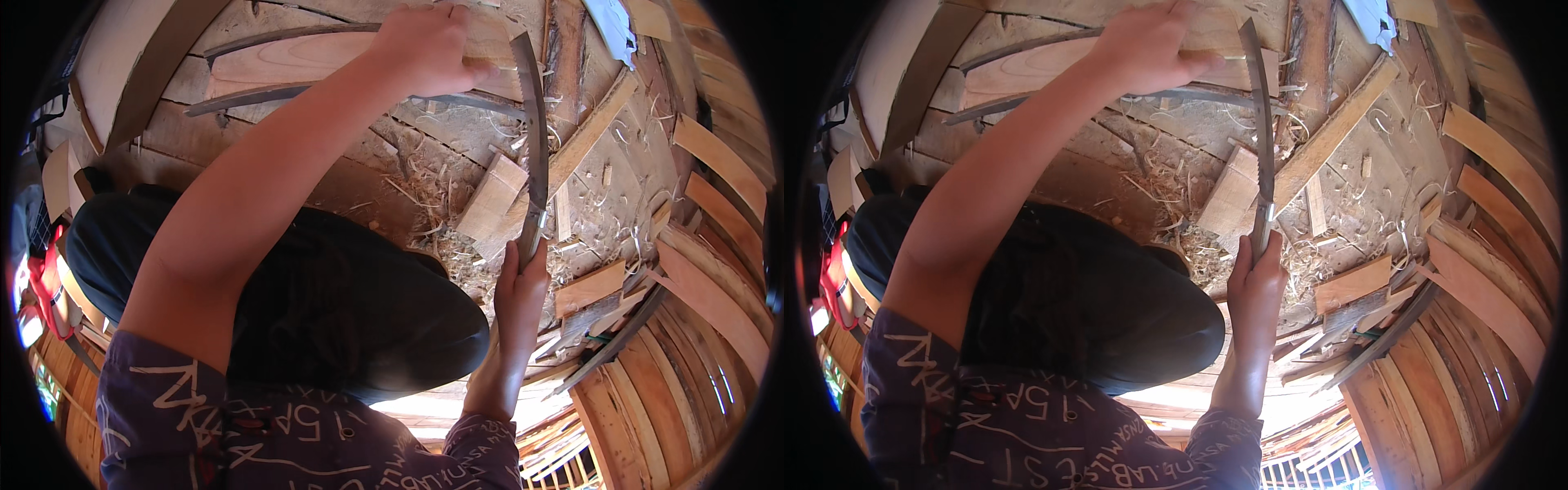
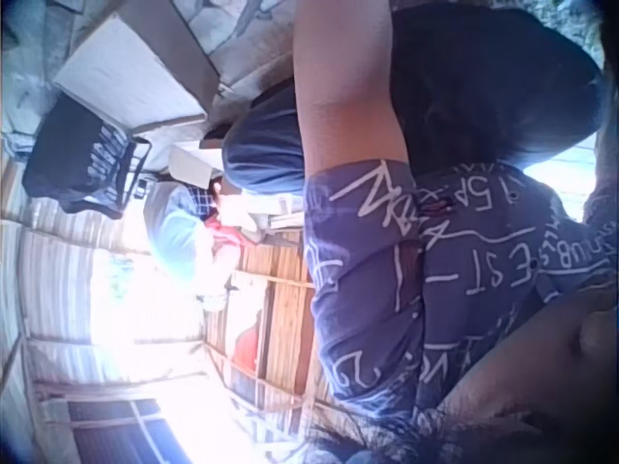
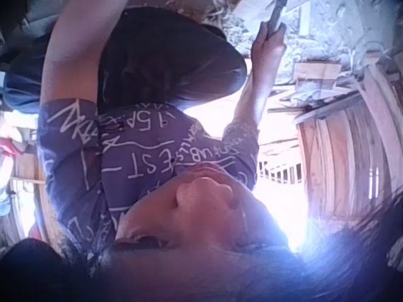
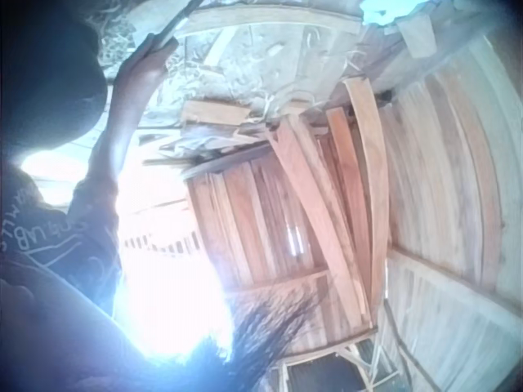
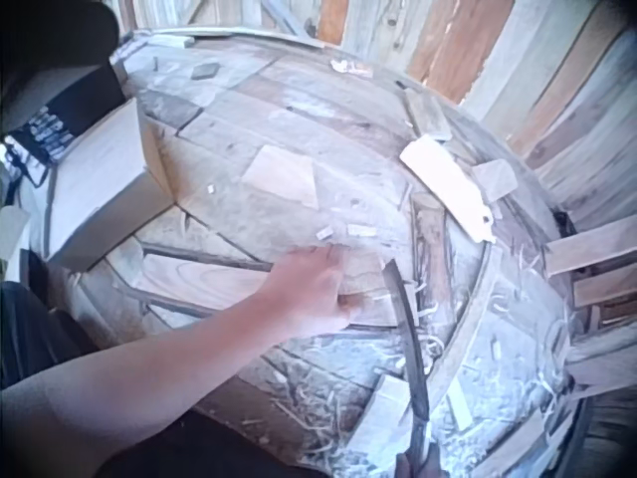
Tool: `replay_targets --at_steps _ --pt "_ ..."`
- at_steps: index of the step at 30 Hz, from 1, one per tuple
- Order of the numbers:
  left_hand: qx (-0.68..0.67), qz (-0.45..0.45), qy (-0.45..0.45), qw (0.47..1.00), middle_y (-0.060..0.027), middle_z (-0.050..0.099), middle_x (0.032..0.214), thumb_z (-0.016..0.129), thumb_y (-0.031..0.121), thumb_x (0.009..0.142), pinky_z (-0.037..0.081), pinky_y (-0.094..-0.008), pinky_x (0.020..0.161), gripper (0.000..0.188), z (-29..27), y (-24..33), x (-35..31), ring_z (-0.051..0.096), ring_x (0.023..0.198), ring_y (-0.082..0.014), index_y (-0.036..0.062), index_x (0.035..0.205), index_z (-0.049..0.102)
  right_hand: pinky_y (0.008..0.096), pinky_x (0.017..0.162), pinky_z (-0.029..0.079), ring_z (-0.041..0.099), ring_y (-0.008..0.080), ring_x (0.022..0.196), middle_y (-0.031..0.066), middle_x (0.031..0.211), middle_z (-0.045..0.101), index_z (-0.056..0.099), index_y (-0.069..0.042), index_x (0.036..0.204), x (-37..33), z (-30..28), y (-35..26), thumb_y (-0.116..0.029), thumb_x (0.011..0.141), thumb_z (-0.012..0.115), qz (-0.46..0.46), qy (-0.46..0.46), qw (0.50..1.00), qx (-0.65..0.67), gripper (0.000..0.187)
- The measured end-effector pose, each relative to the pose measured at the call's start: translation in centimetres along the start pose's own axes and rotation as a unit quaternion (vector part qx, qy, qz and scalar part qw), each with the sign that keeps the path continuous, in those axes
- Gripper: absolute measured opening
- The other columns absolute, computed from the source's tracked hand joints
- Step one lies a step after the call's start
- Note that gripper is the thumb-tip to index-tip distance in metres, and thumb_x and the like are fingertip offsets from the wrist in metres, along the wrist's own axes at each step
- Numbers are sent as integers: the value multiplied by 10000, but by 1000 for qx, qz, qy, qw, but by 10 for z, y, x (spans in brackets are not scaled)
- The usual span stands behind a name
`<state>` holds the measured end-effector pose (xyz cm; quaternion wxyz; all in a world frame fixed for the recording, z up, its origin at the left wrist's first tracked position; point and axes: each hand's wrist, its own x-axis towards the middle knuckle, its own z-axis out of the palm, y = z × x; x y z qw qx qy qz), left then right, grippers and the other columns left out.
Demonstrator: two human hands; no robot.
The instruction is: The person saws a wooden plank with a hand saw while holding it against the floor, then picks up the cut piece.
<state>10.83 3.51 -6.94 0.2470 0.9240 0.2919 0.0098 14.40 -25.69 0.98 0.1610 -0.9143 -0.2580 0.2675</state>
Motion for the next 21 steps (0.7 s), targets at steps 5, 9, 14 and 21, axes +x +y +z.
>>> replay_targets --at_steps 5,9,14,21 --pt "-1 18 39 999 -248 625 1143 635 459 820 471 -454 943 670 -9 7 -8 620 1053 -376 -70 1213 515 493 520 433 629 442 631 232 660 598 499 -11 1050 40 9 16 -150 980 542 -102 31 994 -30 162" --pt "2 12 31 999 -260 607 1175 641 457 819 464 -456 953 692 2 -1 -5 610 1075 -376 -70 1241 493 498 506 427 632 433 626 221 657 600 503 -17 1048 46 3 11 -156 979 545 -71 8 997 -4 161" --pt "25 46 56 997 -263 605 1177 642 478 815 464 -461 952 722 5 -2 -7 608 1079 -381 -73 1252 477 504 488 424 631 437 622 238 637 595 494 -4 1073 64 12 -3 -161 982 536 -114 18 992 -55 186" --pt "5 22 5 1000 -260 604 1187 637 492 813 461 -457 959 731 6 -2 2 610 1078 -383 -71 1250 479 503 481 430 636 436 637 233 650 606 487 -16 1066 56 7 -7 -155 984 531 -84 8 995 -54 167"
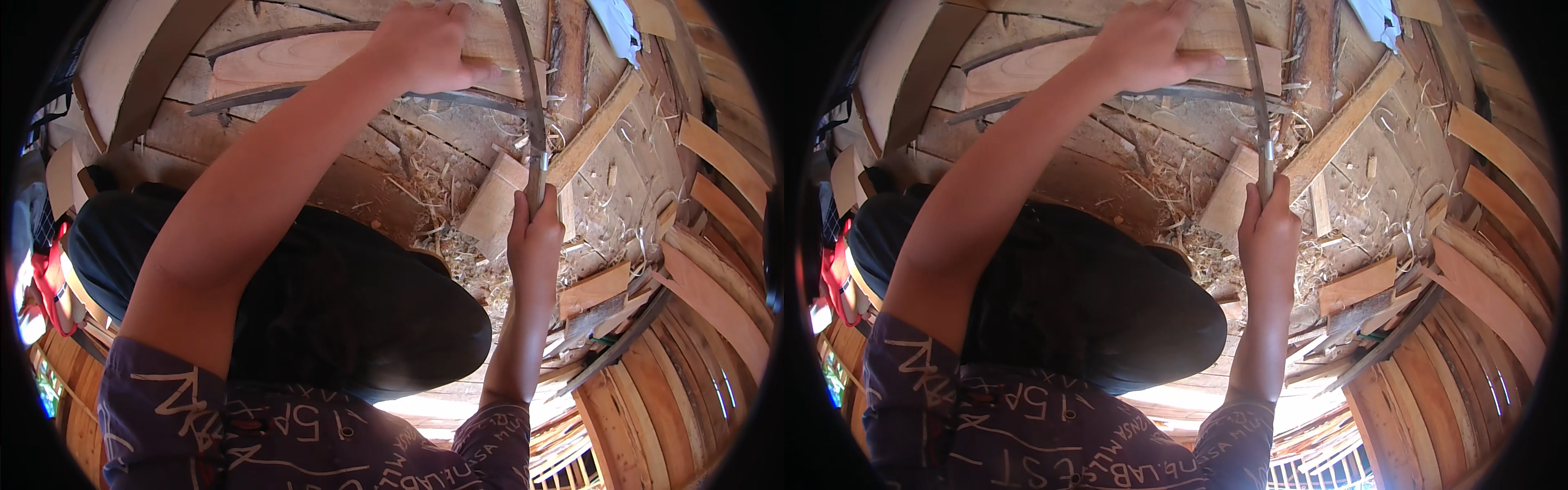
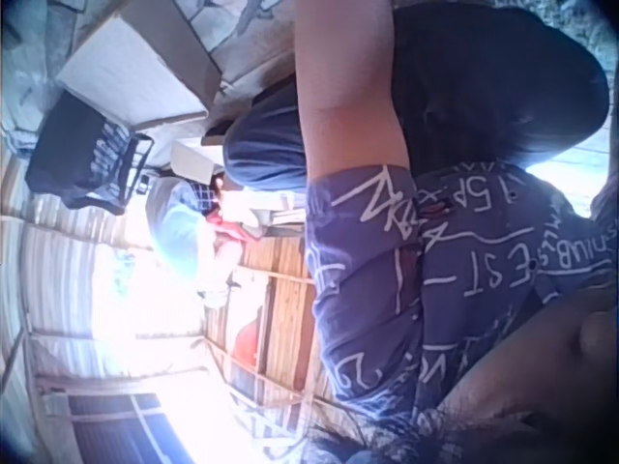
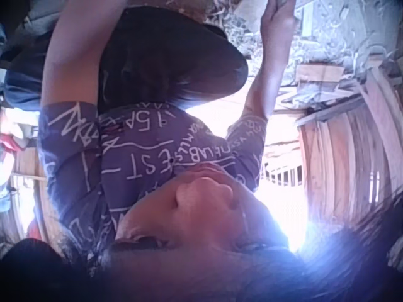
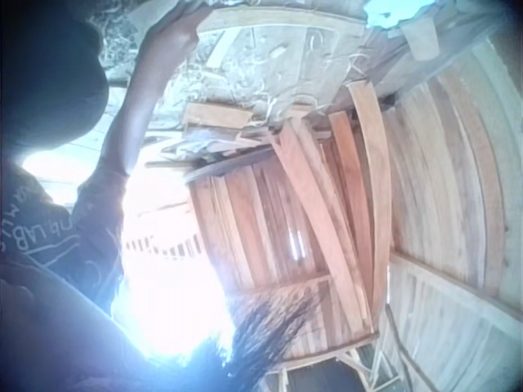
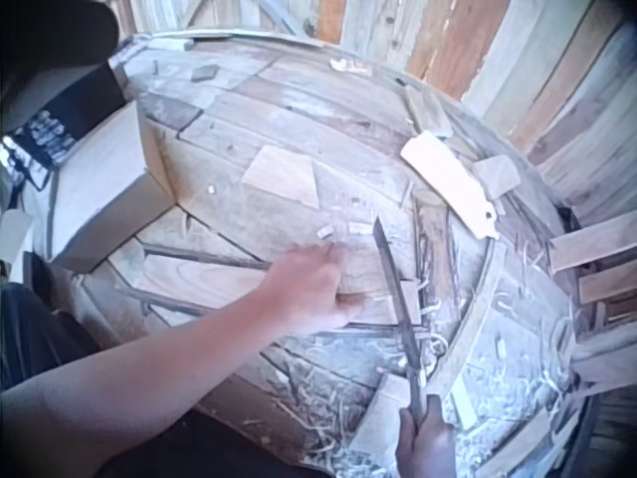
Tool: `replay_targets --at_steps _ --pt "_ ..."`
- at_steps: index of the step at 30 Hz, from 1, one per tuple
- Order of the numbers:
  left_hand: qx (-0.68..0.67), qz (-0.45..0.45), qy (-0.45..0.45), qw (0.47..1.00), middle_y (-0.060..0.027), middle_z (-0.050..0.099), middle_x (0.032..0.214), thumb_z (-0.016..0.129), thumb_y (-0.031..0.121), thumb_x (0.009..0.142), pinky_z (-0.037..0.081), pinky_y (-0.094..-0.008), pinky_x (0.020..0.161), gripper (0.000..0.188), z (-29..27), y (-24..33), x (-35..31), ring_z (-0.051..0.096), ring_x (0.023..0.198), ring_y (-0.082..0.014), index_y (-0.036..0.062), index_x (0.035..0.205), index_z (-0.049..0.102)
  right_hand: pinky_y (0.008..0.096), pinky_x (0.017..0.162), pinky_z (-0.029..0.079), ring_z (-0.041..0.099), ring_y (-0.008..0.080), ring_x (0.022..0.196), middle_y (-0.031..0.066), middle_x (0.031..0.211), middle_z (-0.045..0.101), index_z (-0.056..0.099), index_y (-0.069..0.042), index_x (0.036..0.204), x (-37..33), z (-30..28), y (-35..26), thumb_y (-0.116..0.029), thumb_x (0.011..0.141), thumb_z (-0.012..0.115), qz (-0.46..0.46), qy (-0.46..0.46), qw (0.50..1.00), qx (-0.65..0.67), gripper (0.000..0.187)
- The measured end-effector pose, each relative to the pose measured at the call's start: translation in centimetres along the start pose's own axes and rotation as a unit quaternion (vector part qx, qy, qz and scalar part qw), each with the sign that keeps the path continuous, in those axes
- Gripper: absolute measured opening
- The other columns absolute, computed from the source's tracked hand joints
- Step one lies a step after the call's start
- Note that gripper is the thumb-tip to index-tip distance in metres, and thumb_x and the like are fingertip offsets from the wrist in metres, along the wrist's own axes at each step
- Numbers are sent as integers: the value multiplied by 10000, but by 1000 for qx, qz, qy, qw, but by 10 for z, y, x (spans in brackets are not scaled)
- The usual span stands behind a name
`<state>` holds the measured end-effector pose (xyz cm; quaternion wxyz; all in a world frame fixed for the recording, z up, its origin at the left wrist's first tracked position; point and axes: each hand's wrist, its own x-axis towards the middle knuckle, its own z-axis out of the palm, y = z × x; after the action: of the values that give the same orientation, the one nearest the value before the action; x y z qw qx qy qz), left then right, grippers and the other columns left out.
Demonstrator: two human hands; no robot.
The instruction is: The person saws a wooden plank with a hand saw while holding it against the floor, then picks up the cut piece.
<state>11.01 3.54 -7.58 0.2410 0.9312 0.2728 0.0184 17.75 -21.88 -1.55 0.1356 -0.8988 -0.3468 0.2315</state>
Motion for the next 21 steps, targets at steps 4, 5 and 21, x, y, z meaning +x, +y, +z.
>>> replay_targets --at_steps 4,5,21 --pt "1 8 -2 1000 -253 604 1195 636 490 815 458 -448 969 721 -7 1 -7 613 1074 -378 -61 1252 481 496 481 433 643 426 641 218 655 612 489 -27 1049 -43 -7 12 -142 982 532 12 -18 1000 15 140" --pt "21 38 17 999 -252 603 1198 636 489 815 459 -447 969 718 -8 2 -12 614 1073 -376 -59 1253 482 494 481 434 644 424 642 215 656 613 489 -30 1045 -50 -6 10 -140 981 532 17 -23 999 21 134" --pt "4 -10 -9 1000 -244 619 1171 632 490 814 467 -462 926 704 -6 1 -5 621 1071 -358 -48 1247 496 477 494 425 644 420 634 206 646 604 481 -27 1033 -40 -7 5 -124 976 541 53 -27 998 22 127"
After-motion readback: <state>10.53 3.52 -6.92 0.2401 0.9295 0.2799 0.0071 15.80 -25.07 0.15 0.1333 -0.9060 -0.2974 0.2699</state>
